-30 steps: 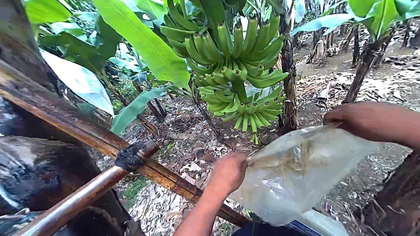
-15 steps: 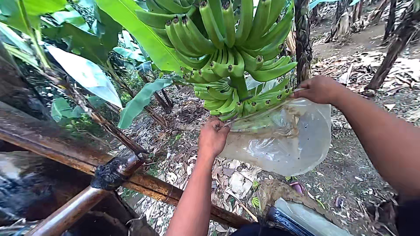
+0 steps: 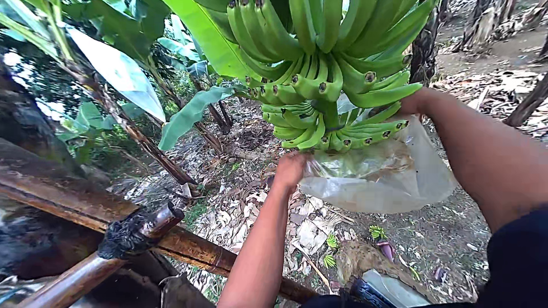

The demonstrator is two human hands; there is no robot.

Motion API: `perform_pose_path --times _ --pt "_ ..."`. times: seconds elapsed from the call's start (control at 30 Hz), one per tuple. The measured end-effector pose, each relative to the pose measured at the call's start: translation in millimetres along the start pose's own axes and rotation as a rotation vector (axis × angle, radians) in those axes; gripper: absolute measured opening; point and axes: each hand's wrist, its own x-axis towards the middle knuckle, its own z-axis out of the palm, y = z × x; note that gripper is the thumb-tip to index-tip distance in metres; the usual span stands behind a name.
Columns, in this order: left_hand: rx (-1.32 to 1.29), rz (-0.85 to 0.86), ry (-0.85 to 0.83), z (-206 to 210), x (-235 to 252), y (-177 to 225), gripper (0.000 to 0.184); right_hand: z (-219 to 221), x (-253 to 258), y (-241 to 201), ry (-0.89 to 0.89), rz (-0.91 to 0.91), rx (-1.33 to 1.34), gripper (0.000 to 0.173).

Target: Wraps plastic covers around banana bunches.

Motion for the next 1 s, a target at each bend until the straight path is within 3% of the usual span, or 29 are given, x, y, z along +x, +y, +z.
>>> perform_pose_path --times 0.07,0.13,0.17,0.23,0.33,0.4,0.43,0.47,0.5,0.57,0.6,0.73,0.8,0.87,1.0 --pt "-0.204 -0.080 0.128 -8.0 25.3 -6.9 0.030 18.6 12.0 -0.1 0.155 0.025 0.015 0.047" --pt "-0.332 -0.116 0.325 -14.3 45.1 0.7 0.019 11.8 15.0 -11.5 0.210 0.064 -0.006 0.036" --pt "-0.286 -0.067 0.398 -18.1 44.3 3.5 0.016 -2.5 7.3 -17.8 0.182 0.090 0.015 0.031" --pt "0.005 0.202 0.438 -25.8 13.8 4.6 0.014 -35.1 -28.4 -12.1 0.189 0.072 0.097 0.025" --pt "0.509 0.698 0.124 -31.4 -51.3 13.6 0.047 -75.9 -132.1 -30.6 0.234 0.059 0.239 0.034" --pt "0.803 0.789 -0.045 -18.3 -64.4 15.1 0.075 -65.4 -191.1 -66.3 0.158 0.261 0.327 0.054" --pt "0.911 0.774 -0.078 -13.2 -63.5 15.1 0.081 -54.5 -209.3 -67.8 0.057 0.233 0.277 0.068" --pt "0.957 0.762 -0.087 -11.2 -60.5 14.4 0.075 -42.9 -221.4 -65.4 -0.035 0.180 0.251 0.075" --pt "0.943 0.765 -0.098 -11.2 -58.6 13.8 0.057 -31.2 -227.0 -50.4 -0.088 0.081 0.216 0.072" --pt "0.860 0.809 -0.158 -16.0 -58.2 18.7 0.016 -20.4 -229.6 -17.0 -0.017 -0.062 0.142 0.033" --pt "0.782 0.836 -0.188 -20.3 -61.7 22.9 0.012 -24.2 -229.7 -7.4 0.098 -0.146 0.138 0.017" --pt "0.457 0.873 -0.189 -36.2 -87.9 50.2 0.017 -74.8 -227.7 -30.5 0.411 -0.127 0.353 0.024" --pt "0.497 0.870 -0.094 -36.4 -97.5 65.8 0.018 -82.5 -205.6 -11.1 0.481 -0.196 0.199 0.038" --pt "0.563 0.865 -0.037 -32.6 -100.4 80.6 0.014 -82.4 -179.9 -10.1 0.433 -0.134 0.065 0.034" --pt "0.628 0.836 0.095 -18.6 -77.2 98.1 0.014 -52.1 -113.9 -23.6 0.252 0.091 0.117 0.021"
